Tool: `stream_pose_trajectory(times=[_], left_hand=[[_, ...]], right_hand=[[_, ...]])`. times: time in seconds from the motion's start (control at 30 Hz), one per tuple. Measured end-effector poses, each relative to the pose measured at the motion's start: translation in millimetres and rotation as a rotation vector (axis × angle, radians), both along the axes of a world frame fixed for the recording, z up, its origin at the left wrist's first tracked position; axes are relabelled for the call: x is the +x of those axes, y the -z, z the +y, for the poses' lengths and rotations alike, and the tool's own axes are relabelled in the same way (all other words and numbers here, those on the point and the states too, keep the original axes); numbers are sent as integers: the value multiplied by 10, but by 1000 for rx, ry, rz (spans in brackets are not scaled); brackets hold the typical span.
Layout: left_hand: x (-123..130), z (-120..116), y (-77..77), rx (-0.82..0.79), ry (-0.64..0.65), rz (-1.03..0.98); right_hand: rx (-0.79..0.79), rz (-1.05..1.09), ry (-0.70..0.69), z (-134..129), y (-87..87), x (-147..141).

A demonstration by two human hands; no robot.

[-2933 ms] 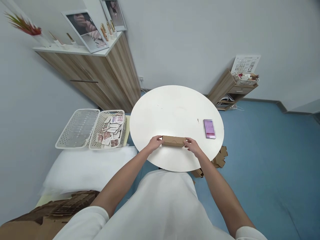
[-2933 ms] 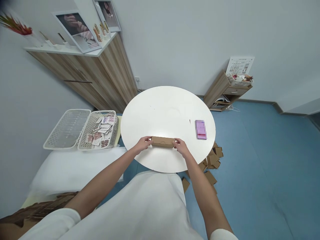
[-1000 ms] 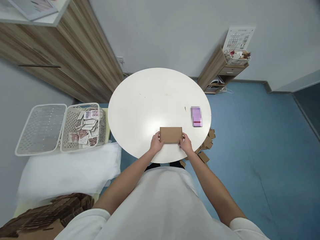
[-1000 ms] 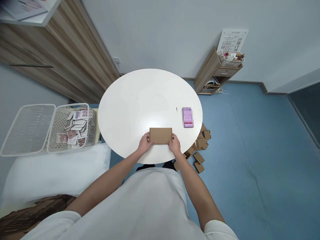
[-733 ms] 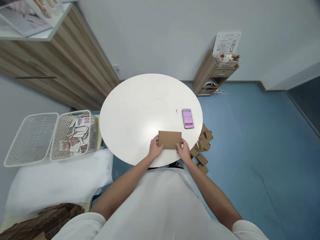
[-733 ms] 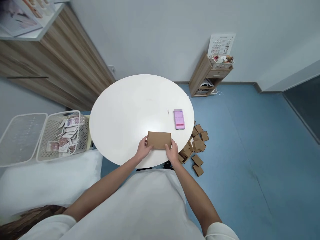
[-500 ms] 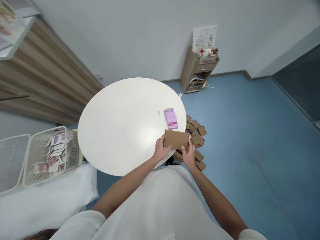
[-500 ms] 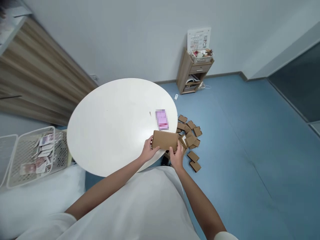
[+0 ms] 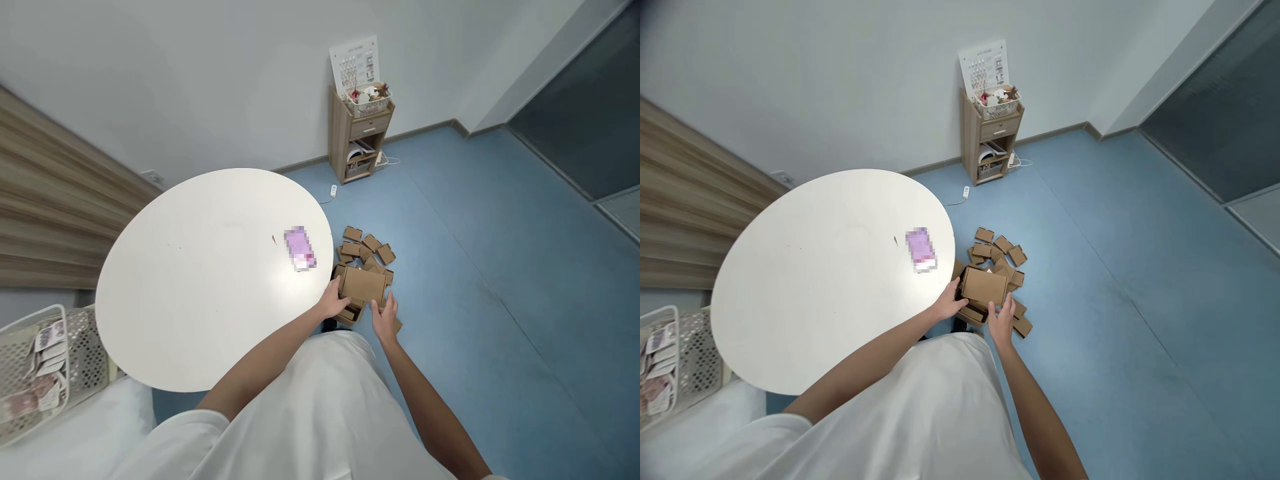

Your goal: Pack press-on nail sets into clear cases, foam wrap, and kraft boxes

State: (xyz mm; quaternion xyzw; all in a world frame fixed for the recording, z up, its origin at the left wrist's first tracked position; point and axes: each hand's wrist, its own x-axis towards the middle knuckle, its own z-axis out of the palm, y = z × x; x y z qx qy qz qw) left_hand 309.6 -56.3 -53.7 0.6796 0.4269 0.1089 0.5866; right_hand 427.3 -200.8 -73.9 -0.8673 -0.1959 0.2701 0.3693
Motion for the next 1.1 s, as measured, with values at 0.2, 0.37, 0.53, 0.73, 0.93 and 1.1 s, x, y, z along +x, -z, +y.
stream_pose_trajectory(times=[0.2, 0.37, 0.53, 0.73, 0.93, 1.1], left_hand=[[-317, -36, -50, 55, -40, 10], [-814, 6, -178, 67, -255, 59], [-1455, 38, -324, -14, -500, 84], [-2285, -116, -408, -31, -798, 30], [-3285, -505, -393, -26, -1000, 14], [-4165, -871, -323, 14, -1090, 65]], right_hand=[[98, 4, -203, 154, -26, -121], [202, 33, -517, 613, -211, -311], [327, 3, -860, 1070, -410, -730], [312, 115, -1179, 1368, -578, -1490], [232, 188, -1418, 1450, -613, -2473], [174, 151, -1602, 1503, -573, -3310]])
